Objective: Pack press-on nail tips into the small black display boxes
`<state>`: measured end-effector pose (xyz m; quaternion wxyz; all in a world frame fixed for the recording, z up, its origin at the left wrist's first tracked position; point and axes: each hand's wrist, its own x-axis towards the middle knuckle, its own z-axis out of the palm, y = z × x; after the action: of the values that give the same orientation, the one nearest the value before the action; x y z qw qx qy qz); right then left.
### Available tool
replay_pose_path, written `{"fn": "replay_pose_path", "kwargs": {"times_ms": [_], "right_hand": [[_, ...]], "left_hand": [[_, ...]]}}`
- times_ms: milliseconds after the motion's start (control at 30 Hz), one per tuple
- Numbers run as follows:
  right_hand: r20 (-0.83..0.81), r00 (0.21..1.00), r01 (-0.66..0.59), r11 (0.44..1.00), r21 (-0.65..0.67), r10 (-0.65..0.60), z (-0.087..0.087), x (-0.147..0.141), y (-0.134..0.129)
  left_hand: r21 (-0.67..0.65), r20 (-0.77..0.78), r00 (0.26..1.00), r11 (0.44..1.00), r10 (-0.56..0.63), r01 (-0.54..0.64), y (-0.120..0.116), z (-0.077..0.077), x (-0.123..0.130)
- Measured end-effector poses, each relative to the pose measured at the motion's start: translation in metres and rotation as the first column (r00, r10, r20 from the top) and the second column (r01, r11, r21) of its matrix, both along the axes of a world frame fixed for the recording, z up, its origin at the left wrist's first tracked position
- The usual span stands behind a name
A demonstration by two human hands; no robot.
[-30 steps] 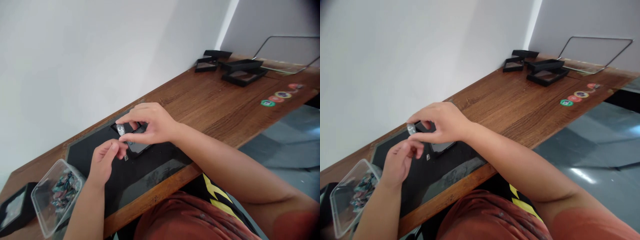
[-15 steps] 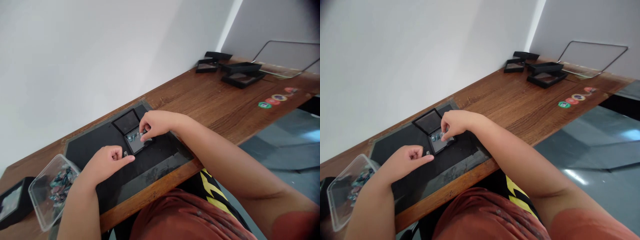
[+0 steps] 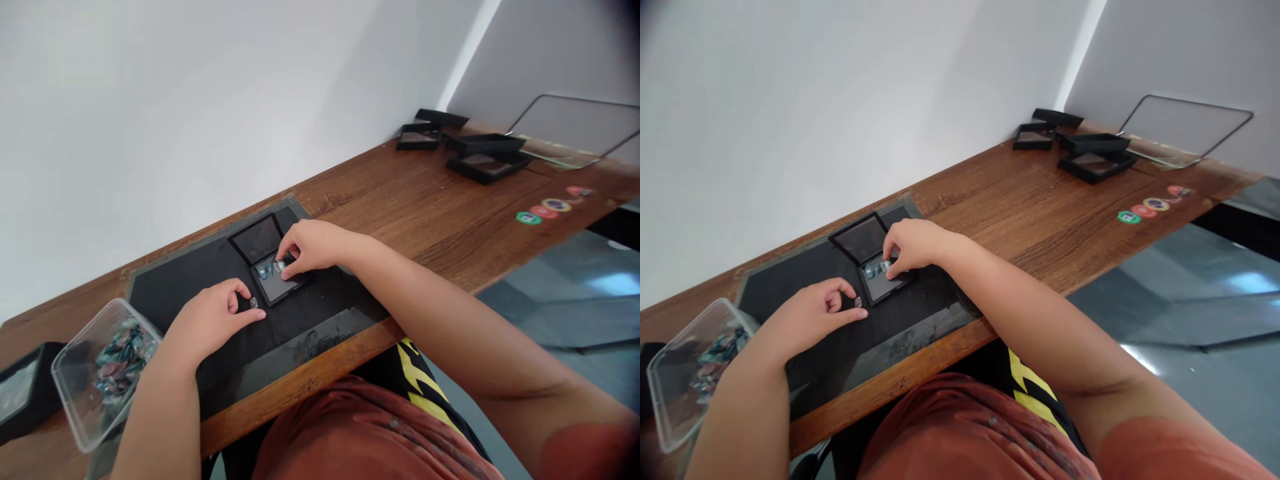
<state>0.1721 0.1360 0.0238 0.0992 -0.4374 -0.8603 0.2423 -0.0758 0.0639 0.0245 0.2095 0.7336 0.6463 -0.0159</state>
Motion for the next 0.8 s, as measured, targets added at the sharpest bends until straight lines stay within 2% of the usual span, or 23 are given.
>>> {"fn": "replay_pose_path", "kwargs": {"times_ms": [467,667,800], "right_hand": [[0.057,0.997,0.050,0.999,-0.016,-0.049,0.004,0.005,-0.002],[0.016,0.999,0.049,0.994,-0.096,-0.048,0.003,0.009,0.002],[0.030,0.998,0.057,0.994,-0.095,-0.054,0.004,0.011,0.000]], "left_hand": [[-0.022,0.070,0.998,1.000,0.004,-0.002,0.004,-0.007,-0.005],[0.009,0.087,0.996,1.000,0.013,-0.013,0.001,-0.010,-0.005],[0.066,0.054,0.999,0.998,0.004,-0.008,-0.001,-0.013,-0.006]]}}
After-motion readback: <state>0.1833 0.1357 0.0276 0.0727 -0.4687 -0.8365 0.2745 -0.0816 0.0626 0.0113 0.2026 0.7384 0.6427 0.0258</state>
